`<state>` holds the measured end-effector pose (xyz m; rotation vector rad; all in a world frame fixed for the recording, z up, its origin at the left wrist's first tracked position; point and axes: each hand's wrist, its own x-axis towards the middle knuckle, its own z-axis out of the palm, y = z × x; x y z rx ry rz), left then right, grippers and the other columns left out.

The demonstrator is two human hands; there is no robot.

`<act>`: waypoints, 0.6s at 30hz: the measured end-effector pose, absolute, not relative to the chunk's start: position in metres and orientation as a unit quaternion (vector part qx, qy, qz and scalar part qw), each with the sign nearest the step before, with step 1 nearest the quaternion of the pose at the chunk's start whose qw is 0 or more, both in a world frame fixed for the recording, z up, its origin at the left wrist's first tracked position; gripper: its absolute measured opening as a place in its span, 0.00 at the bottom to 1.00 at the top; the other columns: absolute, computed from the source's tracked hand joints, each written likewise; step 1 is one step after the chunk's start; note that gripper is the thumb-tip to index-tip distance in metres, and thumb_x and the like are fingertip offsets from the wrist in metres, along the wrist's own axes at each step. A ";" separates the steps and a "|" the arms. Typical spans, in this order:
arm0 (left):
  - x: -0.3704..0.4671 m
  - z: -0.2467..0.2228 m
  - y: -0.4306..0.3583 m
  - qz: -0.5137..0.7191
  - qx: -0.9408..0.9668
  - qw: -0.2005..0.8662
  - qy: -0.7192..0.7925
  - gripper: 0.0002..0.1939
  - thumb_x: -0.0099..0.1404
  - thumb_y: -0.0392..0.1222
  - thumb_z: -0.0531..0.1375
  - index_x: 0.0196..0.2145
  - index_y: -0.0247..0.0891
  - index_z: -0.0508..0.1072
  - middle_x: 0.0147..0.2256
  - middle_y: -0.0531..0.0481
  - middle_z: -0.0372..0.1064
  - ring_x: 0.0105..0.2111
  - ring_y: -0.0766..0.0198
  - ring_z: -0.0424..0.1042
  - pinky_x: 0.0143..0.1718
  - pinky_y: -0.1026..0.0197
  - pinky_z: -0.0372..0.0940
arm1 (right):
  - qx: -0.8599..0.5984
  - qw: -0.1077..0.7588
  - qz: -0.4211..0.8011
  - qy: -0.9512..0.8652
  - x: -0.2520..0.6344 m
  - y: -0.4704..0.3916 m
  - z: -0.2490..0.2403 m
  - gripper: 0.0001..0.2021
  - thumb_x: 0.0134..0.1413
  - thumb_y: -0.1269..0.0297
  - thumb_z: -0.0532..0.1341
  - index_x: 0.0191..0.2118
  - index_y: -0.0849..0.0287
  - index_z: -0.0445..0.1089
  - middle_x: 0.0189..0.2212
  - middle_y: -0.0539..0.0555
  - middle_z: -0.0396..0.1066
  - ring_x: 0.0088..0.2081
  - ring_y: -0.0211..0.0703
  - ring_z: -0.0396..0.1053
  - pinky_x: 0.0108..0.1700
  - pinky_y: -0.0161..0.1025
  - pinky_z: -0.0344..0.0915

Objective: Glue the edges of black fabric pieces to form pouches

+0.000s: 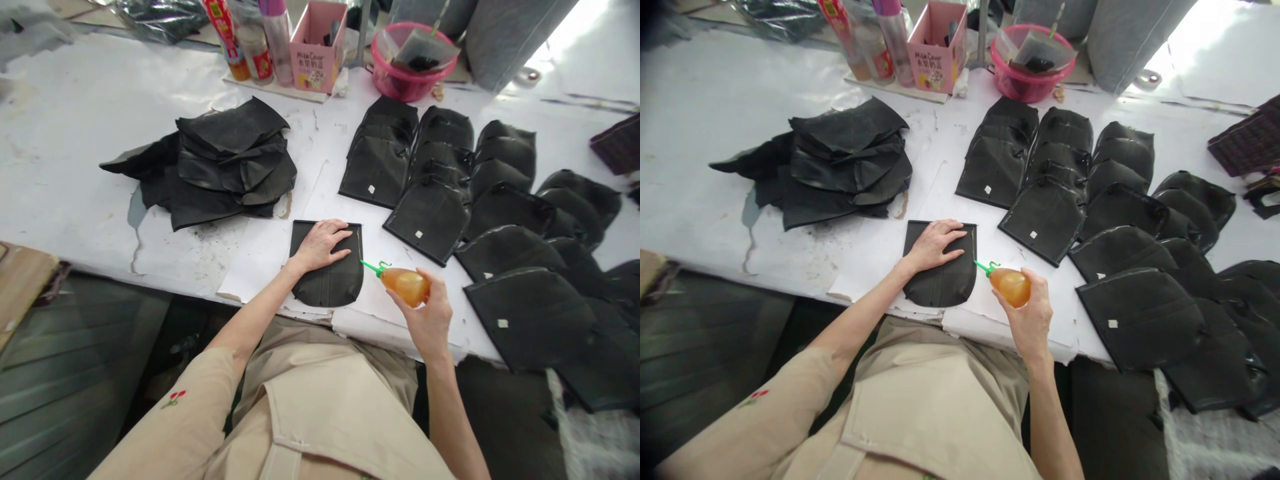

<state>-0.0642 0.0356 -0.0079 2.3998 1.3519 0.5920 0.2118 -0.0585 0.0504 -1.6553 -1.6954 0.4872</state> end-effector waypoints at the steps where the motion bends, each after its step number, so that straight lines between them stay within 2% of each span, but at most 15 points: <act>1: -0.064 -0.008 0.036 0.206 0.840 0.161 0.475 0.22 0.71 0.49 0.61 0.58 0.38 0.73 0.62 0.39 0.66 0.64 0.50 0.61 0.67 0.46 0.54 | -0.640 0.353 0.191 -0.655 0.212 -0.061 0.051 0.30 0.53 0.45 0.71 0.56 0.52 0.66 0.48 0.56 0.71 0.49 0.54 0.72 0.53 0.52 0.71; 18: -0.063 -0.006 0.035 0.203 0.841 0.147 0.480 0.22 0.70 0.48 0.62 0.58 0.38 0.72 0.61 0.40 0.67 0.64 0.50 0.63 0.66 0.47 0.56 | -0.648 0.350 0.204 -0.645 0.216 -0.099 0.056 0.31 0.52 0.49 0.72 0.58 0.53 0.66 0.50 0.56 0.71 0.51 0.53 0.72 0.53 0.51 0.72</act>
